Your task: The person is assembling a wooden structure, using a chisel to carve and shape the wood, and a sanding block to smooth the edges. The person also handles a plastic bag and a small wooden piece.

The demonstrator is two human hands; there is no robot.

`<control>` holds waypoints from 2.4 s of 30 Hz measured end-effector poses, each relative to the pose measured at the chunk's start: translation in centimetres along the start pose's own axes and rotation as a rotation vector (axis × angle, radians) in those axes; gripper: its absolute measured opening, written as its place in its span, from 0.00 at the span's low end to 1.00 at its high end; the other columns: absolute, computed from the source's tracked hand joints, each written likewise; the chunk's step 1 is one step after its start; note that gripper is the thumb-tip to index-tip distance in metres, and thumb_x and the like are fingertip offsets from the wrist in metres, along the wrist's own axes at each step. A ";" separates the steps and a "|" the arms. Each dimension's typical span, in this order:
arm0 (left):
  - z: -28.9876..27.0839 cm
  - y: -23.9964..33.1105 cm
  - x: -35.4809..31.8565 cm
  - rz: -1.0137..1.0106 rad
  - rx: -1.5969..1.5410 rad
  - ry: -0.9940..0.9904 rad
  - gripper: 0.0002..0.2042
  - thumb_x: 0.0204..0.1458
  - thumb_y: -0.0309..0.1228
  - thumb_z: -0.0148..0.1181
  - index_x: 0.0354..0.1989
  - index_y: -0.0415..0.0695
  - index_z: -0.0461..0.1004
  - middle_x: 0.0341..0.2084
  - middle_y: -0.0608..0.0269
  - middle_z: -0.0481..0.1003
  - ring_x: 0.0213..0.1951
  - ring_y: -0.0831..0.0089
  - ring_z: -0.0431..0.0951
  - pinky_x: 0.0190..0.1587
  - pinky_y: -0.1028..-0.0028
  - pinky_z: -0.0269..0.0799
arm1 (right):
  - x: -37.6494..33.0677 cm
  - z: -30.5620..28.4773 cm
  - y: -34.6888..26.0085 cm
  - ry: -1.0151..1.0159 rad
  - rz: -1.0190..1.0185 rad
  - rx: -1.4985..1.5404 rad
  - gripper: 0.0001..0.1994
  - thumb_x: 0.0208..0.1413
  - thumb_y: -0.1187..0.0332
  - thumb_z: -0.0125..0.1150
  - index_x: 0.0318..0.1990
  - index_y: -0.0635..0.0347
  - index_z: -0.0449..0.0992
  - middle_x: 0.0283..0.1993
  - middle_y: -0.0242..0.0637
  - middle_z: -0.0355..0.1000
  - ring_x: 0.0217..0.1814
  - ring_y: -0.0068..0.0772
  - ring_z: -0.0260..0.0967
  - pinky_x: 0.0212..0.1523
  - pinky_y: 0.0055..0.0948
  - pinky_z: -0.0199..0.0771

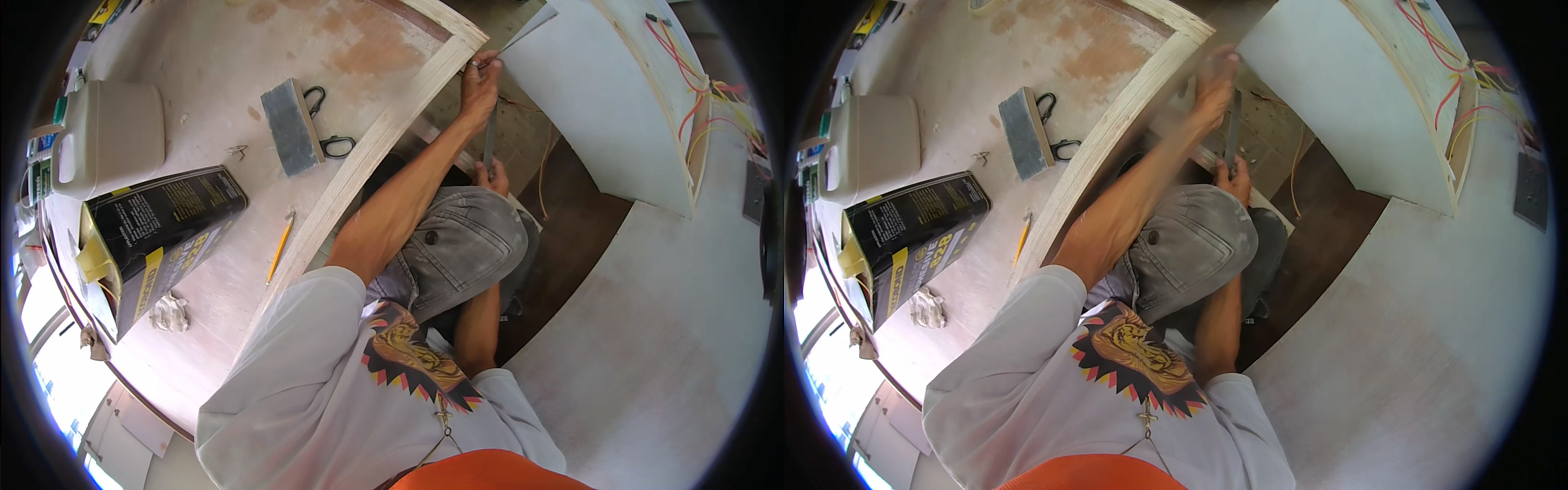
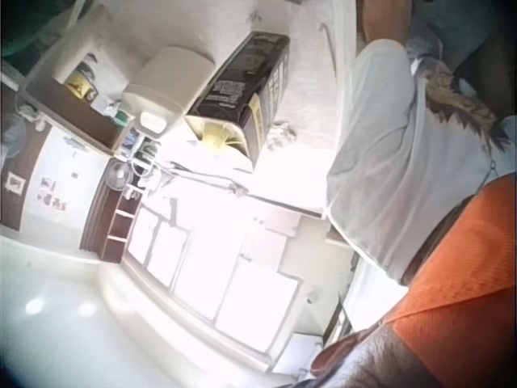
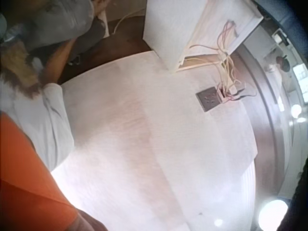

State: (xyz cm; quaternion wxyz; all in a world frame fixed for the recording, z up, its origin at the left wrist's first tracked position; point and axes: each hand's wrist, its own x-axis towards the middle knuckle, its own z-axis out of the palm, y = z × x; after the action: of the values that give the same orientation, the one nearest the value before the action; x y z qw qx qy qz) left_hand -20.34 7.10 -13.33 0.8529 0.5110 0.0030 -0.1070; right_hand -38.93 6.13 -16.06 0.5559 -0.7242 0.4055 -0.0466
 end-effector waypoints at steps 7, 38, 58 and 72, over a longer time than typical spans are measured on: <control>1.0 0.2 -0.5 -0.156 -0.275 -0.019 0.16 0.62 0.34 0.58 0.57 0.49 0.67 0.53 0.64 0.65 0.55 0.70 0.67 0.59 0.66 0.65 | 0.3 -0.3 0.4 0.002 0.040 0.092 0.16 0.62 0.63 0.63 0.52 0.62 0.73 0.21 0.28 0.68 0.21 0.20 0.62 0.21 0.27 0.60; 0.2 -0.4 -1.3 -0.416 -0.395 -0.074 0.18 0.67 0.43 0.52 0.58 0.47 0.64 0.55 0.62 0.66 0.57 0.68 0.68 0.62 0.61 0.65 | -0.2 -1.1 0.4 -0.033 -0.034 0.047 0.19 0.64 0.62 0.59 0.57 0.64 0.72 0.33 0.38 0.76 0.31 0.28 0.70 0.35 0.30 0.71; -10.4 25.9 -12.1 0.356 1.044 -0.166 0.12 0.62 0.32 0.56 0.50 0.40 0.76 0.44 0.52 0.79 0.47 0.59 0.79 0.49 0.65 0.73 | -5.3 -2.8 -8.2 -0.134 -0.387 0.297 0.15 0.65 0.65 0.60 0.54 0.65 0.73 0.28 0.25 0.66 0.26 0.15 0.59 0.25 0.21 0.59; -19.3 23.8 -10.6 0.535 1.393 0.149 0.35 0.45 0.24 0.63 0.65 0.38 0.61 0.64 0.35 0.59 0.67 0.42 0.59 0.68 0.54 0.57 | -0.2 5.6 -26.1 -0.131 -1.213 -0.403 0.14 0.58 0.62 0.60 0.50 0.50 0.79 0.44 0.45 0.79 0.47 0.52 0.76 0.46 0.45 0.76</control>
State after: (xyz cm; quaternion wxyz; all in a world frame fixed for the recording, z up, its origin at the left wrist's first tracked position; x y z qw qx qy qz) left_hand -24.27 36.71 -0.62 0.3265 0.9218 -0.1320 0.1618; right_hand -22.17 11.93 3.93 0.3073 -0.9164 -0.1103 -0.2315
